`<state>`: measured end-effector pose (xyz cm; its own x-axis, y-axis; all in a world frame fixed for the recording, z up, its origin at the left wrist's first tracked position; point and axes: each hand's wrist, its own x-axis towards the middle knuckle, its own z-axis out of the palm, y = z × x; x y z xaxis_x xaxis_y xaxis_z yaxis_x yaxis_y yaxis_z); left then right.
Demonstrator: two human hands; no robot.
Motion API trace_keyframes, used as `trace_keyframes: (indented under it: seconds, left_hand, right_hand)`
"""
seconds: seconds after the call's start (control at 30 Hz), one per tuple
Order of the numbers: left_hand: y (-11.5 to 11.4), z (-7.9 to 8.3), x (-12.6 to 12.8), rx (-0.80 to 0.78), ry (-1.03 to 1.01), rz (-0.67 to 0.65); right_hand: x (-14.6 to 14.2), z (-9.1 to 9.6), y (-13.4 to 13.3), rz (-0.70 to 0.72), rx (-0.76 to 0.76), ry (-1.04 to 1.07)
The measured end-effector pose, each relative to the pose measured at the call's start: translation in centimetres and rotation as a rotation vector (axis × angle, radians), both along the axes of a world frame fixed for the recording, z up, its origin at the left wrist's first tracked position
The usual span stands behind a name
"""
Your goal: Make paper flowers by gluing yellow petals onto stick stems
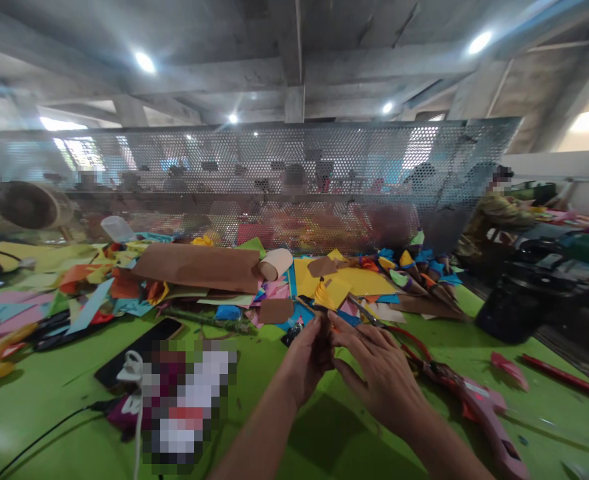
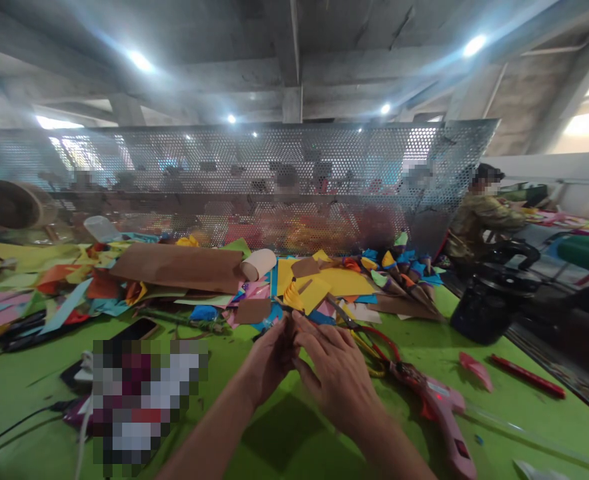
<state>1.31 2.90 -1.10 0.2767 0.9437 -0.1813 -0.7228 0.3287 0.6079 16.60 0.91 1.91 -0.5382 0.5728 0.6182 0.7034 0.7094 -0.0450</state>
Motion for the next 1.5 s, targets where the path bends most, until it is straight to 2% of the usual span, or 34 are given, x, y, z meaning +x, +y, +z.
trace_keyframes:
  seconds: [0.43, 0.83, 1.03, 1.17, 1.33, 1.5]
  left_hand:
    - [-0.18, 0.41, -0.03, 0.006, 0.013, 0.006]
    - [0.11, 0.12, -0.07, 0.005, 0.053, -0.002]
    - [0.17, 0.19, -0.25, -0.06, 0.036, 0.008]
    - [0.14, 0.24, -0.29, -0.049, 0.012, -0.021]
    - [-0.19, 0.65, -0.09, -0.038, 0.018, 0.019]
    - [-0.2, 0.37, 0.01, -0.007, 0.053, 0.011]
  right_hand:
    - [0.1, 0.06, -0.06, 0.015, 0.007, 0.017]
    - [0.14, 0.04, 0.07, 0.027, 0.001, 0.014]
    - [0.17, 0.15, 0.0, 0.039, 0.001, 0.019]
    - [0.23, -0.04, 0.12, 0.022, -0.022, -0.002]
    - [0.13, -0.07, 0.11, 0.028, -0.019, -0.001]
    - [0.16, -0.03, -0.05, 0.035, -0.034, -0.005]
